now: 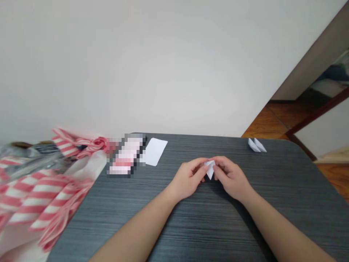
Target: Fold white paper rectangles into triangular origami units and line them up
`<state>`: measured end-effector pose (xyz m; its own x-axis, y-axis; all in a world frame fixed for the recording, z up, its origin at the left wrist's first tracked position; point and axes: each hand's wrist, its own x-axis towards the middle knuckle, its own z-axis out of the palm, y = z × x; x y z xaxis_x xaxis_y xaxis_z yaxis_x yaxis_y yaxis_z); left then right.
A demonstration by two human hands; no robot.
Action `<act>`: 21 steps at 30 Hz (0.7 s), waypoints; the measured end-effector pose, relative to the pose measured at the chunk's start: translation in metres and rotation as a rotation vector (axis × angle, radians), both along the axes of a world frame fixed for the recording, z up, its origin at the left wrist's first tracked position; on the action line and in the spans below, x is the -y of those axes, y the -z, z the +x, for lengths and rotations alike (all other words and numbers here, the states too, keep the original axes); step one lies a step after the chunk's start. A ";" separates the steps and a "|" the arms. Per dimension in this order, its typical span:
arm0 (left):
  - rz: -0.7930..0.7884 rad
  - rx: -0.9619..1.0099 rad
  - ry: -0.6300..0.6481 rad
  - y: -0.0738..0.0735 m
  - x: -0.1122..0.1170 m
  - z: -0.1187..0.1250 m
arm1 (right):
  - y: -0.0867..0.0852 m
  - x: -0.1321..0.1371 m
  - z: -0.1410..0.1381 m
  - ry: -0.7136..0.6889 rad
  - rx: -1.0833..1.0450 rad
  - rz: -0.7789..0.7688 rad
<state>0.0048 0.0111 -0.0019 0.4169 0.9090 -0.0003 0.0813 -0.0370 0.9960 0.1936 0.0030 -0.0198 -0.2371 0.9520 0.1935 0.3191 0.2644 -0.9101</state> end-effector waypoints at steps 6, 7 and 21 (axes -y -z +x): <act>-0.029 0.020 -0.064 0.005 -0.002 -0.001 | -0.003 -0.001 0.000 0.037 -0.014 0.008; -0.041 0.040 -0.066 0.006 -0.002 -0.001 | -0.003 -0.001 0.000 0.028 -0.010 0.015; -0.084 0.134 -0.057 0.006 -0.003 0.000 | -0.003 -0.001 -0.002 -0.030 -0.068 0.071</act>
